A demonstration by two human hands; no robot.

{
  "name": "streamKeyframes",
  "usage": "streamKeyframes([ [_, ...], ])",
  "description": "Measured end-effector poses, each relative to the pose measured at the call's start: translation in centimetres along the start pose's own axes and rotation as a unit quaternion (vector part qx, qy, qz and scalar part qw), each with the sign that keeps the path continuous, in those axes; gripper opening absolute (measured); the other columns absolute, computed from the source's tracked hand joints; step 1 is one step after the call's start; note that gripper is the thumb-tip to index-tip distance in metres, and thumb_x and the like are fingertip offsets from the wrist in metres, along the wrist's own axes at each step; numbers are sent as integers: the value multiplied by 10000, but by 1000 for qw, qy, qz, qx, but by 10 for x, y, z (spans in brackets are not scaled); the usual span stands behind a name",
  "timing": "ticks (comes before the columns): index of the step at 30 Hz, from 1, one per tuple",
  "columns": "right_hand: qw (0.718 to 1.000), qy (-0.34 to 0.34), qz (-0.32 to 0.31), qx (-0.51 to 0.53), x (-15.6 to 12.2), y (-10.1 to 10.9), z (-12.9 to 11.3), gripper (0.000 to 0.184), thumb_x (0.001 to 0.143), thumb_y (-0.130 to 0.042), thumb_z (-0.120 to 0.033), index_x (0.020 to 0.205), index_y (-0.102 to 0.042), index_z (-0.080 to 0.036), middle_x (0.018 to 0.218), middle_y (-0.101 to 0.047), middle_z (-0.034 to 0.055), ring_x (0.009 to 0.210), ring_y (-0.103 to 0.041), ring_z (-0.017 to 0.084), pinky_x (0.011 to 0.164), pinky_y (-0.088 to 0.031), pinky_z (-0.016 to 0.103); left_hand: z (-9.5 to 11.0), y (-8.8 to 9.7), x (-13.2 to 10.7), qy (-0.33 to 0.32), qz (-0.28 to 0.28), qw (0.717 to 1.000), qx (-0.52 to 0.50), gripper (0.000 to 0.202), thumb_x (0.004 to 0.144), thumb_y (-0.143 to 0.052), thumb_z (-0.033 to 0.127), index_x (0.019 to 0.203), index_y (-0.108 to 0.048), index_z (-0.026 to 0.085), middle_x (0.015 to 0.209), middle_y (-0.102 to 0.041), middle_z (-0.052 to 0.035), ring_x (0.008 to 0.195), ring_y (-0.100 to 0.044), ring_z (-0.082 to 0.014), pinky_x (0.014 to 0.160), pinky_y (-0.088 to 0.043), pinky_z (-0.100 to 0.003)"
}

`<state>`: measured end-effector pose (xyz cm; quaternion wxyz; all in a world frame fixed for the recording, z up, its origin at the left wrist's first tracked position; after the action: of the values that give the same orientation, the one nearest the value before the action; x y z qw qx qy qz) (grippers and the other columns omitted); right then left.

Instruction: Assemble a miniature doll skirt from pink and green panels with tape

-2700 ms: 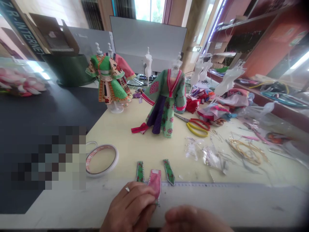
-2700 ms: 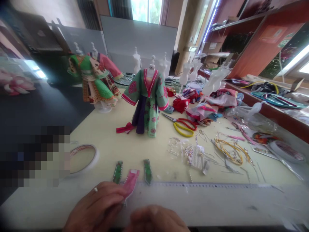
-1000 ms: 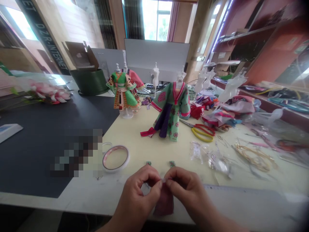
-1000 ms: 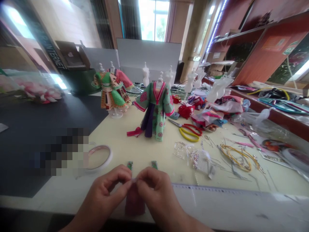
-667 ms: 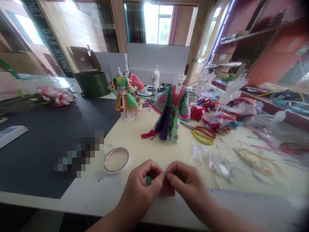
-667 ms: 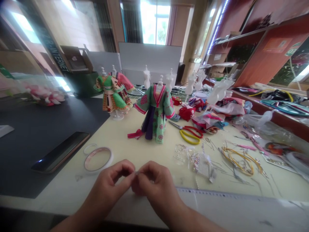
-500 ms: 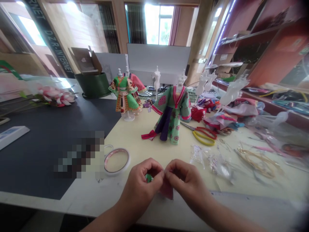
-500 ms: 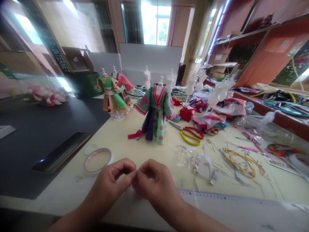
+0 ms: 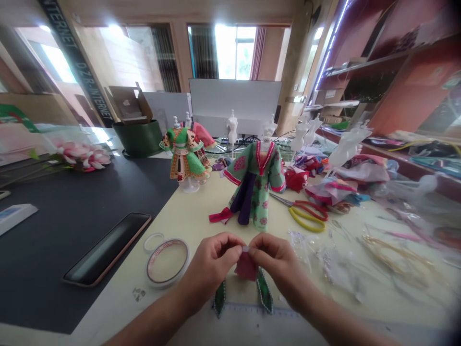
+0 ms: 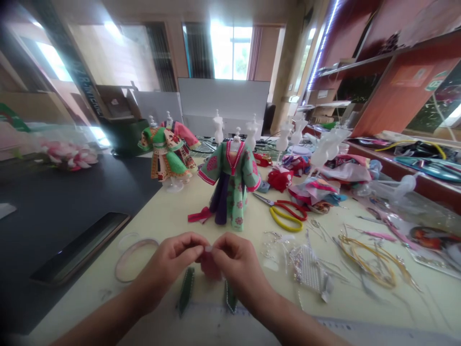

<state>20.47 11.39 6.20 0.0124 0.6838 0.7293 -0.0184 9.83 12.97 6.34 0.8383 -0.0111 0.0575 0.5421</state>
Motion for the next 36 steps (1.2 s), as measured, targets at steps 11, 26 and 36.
streamKeyframes([
  [11, 997, -62, 22, 48, 6, 13, 22, 144, 725, -604, -270, 632, -566, -165, 540, -596, -18, 532, -565, 111, 539, -438, 234, -22, -5, 11, 27, -25, 999, -41, 90, 772, -597, 232, 795, -628, 150, 699, -628, 3, 668, -557, -119, 639, -445, -216],
  [26, 996, -63, -29, 63, 5, 1, 23, 141, 786, -582, -271, 690, -568, -169, 568, -621, -17, 523, -587, 114, 541, -465, 244, -25, 0, 10, 41, -4, 997, -61, 119, 786, -617, 252, 720, -616, 153, 635, -621, 19, 611, -544, -96, 587, -427, -182],
  [36, 936, 251, 117, -217, -15, 24, -34, 64, 831, -543, -164, 789, -558, -210, 767, -582, 12, 734, -559, 153, 682, -455, 298, -23, 7, 8, 16, 37, 998, -49, 152, 793, -633, 283, 722, -609, 151, 670, -616, 15, 652, -548, -103, 634, -442, -193],
])
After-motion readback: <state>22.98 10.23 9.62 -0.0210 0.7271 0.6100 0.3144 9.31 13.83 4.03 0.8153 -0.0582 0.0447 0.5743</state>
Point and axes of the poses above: each hand's wrist, its own x-axis towards the middle knuckle, its own y-axis out of the back of the hand, z = x × y, the point moved 10 cm from there along x, towards the middle knuckle
